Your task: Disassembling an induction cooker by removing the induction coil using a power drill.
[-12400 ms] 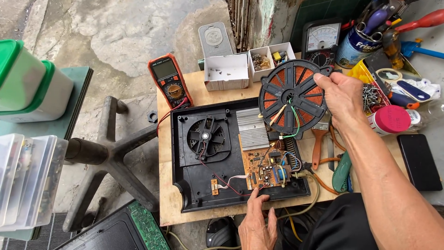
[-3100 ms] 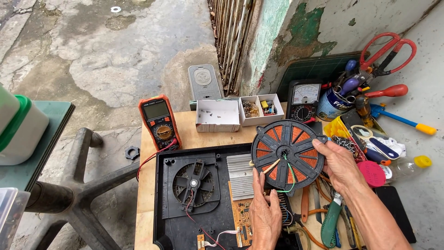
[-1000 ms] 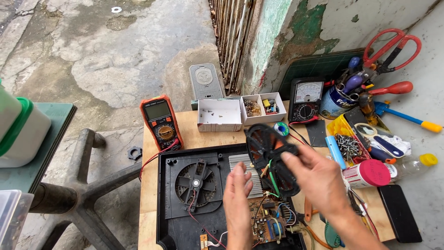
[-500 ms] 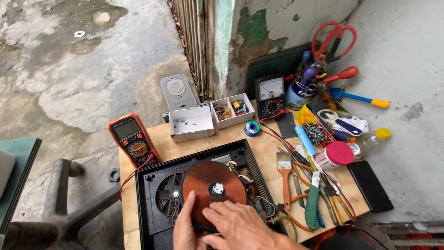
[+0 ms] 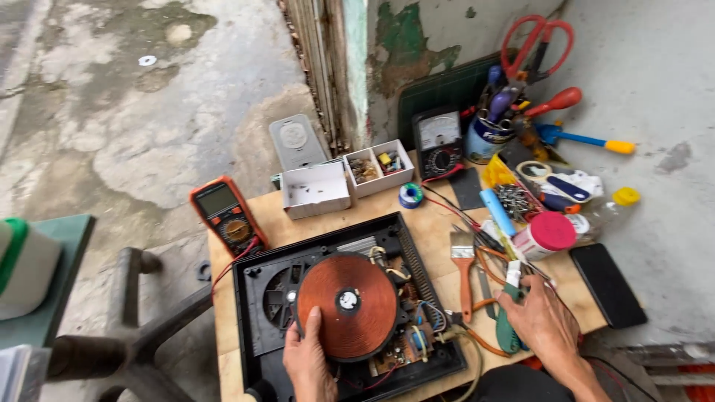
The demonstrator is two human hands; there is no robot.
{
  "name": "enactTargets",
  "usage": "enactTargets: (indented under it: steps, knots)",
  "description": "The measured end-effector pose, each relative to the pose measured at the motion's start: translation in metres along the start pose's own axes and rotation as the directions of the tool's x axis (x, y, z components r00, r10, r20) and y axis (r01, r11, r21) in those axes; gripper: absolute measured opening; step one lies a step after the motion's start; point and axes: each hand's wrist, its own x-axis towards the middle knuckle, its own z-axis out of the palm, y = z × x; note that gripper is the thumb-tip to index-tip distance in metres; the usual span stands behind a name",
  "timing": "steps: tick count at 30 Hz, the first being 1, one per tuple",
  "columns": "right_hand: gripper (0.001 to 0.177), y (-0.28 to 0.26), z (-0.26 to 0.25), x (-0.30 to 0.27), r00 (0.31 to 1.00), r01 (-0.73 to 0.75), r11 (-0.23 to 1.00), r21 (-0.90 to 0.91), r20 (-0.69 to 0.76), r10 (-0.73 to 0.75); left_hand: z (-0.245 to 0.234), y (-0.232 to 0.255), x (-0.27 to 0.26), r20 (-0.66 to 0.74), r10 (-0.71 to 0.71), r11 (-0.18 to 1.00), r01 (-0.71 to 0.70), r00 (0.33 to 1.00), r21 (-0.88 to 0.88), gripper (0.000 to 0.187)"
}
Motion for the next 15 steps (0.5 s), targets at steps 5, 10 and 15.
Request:
enactTargets:
  steps: [5, 10, 15]
  knots:
    - [0.101, 0.014, 0.027, 0.015, 0.997, 0.003, 1.000, -0.027, 0.075, -0.001, 0.012, 0.030, -0.031, -0.110, -0.102, 0.986, 0.115, 0.989, 0.123, 0.074]
    - [0.076, 0.019, 0.025, 0.010, 1.000, -0.001, 1.000, -0.023, 0.009, 0.001, 0.012, 0.027, -0.026, -0.111, -0.048, 0.981, 0.067, 0.993, 0.182, 0.074]
    - [0.059, 0.011, 0.003, -0.016, 0.999, -0.041, 0.996, 0.080, 0.003, 0.041, 0.007, 0.019, -0.011, -0.094, -0.009, 0.985, 0.025, 0.995, 0.173, 0.059]
